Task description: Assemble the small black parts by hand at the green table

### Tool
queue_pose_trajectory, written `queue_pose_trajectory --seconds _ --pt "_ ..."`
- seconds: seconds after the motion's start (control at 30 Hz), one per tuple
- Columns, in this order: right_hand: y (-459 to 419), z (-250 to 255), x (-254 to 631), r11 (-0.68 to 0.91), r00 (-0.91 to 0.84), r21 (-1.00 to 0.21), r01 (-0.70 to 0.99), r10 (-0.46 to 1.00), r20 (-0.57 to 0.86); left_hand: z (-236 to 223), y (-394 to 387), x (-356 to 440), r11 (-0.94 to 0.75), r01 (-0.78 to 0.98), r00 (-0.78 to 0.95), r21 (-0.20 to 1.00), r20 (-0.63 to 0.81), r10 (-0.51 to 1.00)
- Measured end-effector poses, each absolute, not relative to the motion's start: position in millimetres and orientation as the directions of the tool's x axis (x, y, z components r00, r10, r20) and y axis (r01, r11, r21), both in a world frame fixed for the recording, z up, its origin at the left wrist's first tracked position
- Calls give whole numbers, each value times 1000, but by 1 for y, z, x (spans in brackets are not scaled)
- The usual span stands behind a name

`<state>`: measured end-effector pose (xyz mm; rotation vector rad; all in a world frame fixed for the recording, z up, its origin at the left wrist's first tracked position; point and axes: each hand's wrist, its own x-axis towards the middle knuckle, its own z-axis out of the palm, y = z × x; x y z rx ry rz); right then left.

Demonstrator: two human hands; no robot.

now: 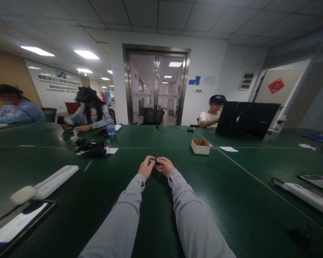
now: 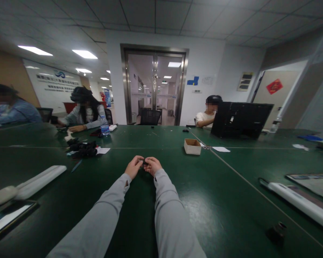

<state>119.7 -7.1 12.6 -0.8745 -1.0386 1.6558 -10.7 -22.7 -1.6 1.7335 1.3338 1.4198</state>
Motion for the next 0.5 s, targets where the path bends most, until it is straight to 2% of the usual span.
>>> queue_pose_trajectory --seconds 0.2,0.5 --pt "-9 14 121 -174 -316 -922 -346 947 -60 -9 -16 -14 -339 343 -33 876 372 928" --pt "-12 15 122 -164 -324 -924 -345 945 -47 -2 -23 -16 -330 545 -38 771 416 909"
